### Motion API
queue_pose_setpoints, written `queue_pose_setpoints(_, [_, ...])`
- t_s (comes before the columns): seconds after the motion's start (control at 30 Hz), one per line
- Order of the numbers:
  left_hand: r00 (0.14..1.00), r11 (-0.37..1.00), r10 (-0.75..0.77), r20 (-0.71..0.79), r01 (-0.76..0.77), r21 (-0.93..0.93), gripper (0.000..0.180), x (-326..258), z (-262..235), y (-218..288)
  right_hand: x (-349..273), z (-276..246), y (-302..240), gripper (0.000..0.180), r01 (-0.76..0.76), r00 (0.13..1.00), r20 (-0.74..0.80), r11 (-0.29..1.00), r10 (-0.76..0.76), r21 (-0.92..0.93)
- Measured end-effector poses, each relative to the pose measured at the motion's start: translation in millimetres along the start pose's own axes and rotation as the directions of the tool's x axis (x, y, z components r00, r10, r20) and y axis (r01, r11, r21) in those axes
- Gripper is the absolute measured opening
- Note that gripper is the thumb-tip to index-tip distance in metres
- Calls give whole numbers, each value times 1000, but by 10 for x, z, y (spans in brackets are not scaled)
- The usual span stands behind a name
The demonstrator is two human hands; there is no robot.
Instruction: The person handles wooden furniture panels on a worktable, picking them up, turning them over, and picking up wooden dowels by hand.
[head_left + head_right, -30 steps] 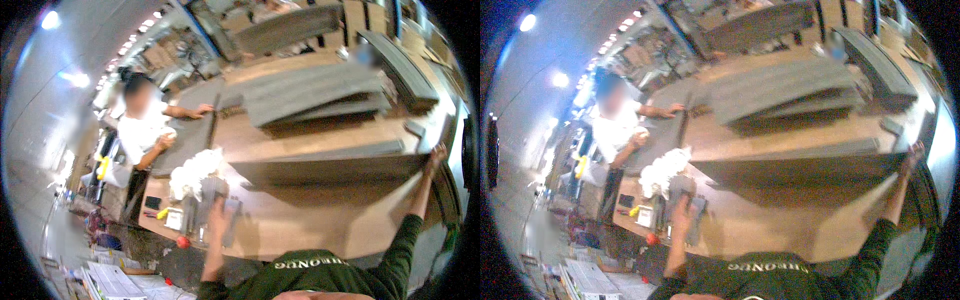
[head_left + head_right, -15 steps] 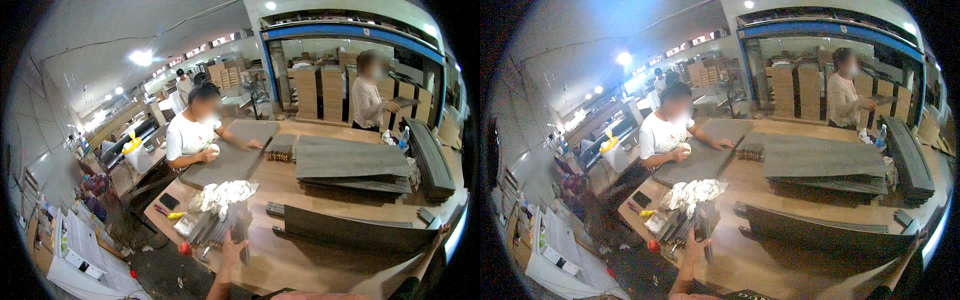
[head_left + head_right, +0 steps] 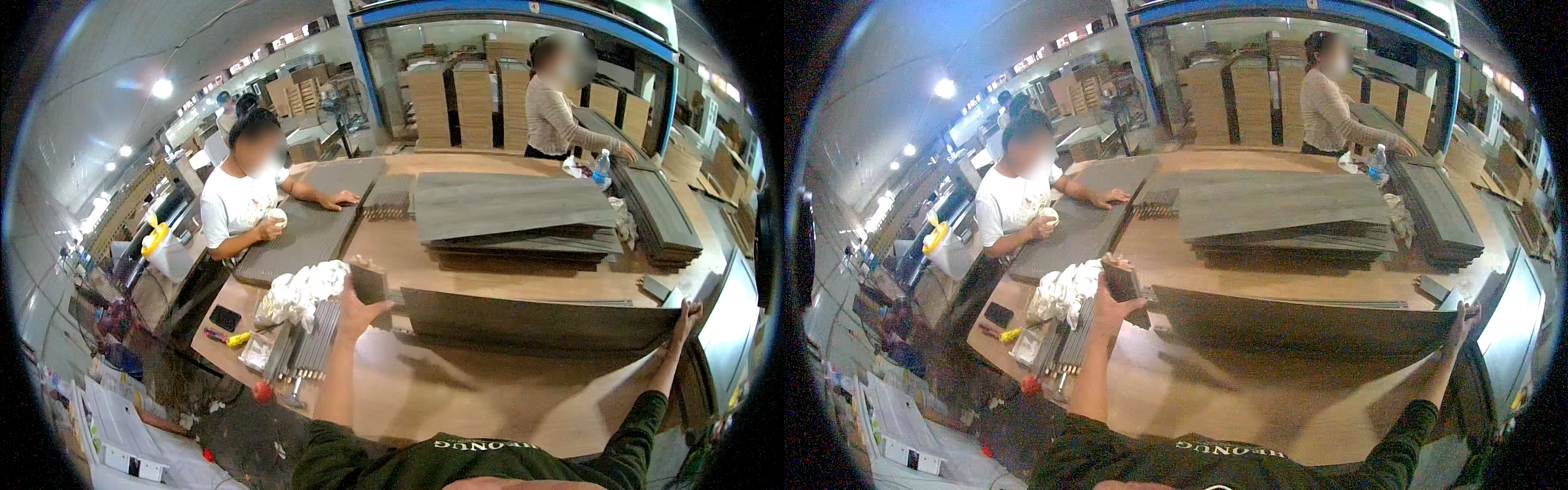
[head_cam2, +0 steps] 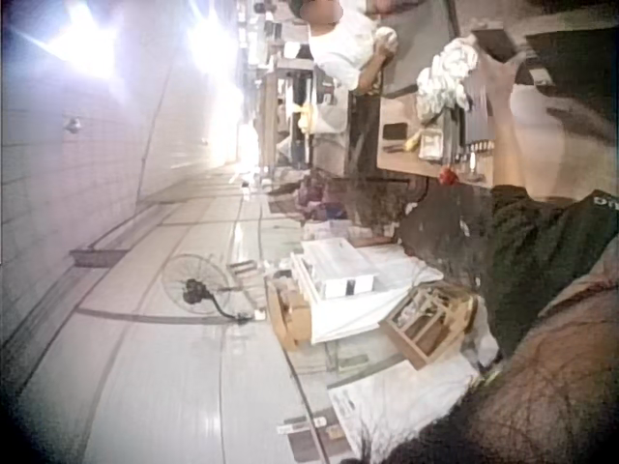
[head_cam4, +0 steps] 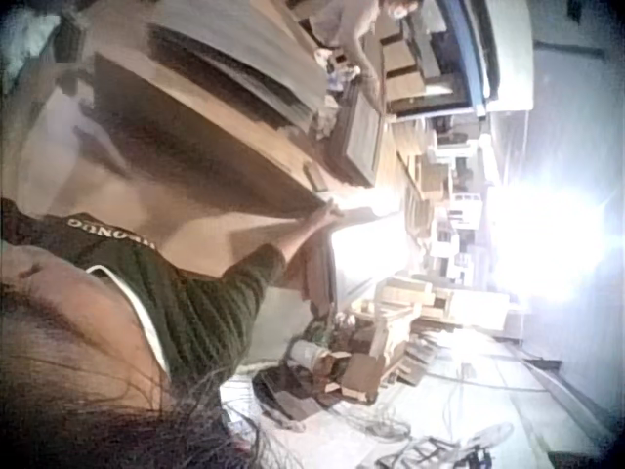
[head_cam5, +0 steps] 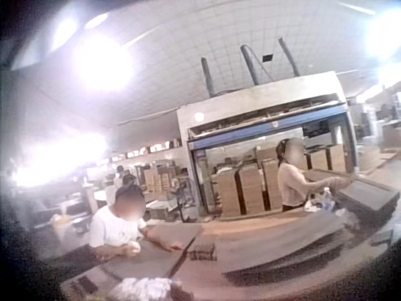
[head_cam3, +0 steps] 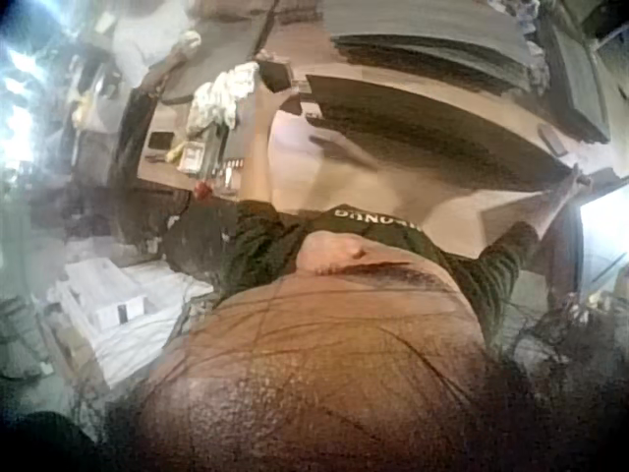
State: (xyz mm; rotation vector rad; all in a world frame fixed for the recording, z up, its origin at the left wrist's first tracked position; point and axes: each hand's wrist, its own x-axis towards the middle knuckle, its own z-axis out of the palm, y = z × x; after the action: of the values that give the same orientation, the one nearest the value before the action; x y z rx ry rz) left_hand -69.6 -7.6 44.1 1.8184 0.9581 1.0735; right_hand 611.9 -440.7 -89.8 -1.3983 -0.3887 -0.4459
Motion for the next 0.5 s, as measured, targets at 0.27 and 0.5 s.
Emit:
queue_pose_setpoints(0.27, [964, 956, 265, -3, -263, 133, 102, 110, 236, -363, -9, -70, 136, 55, 67, 997, -27, 996, -68, -52])
queue_pose_setpoints(0.5, [967, 964, 224, -119, -237, -118, 78, 41, 240, -257, 62, -6, 238, 61, 43, 998, -41, 999, -42, 21])
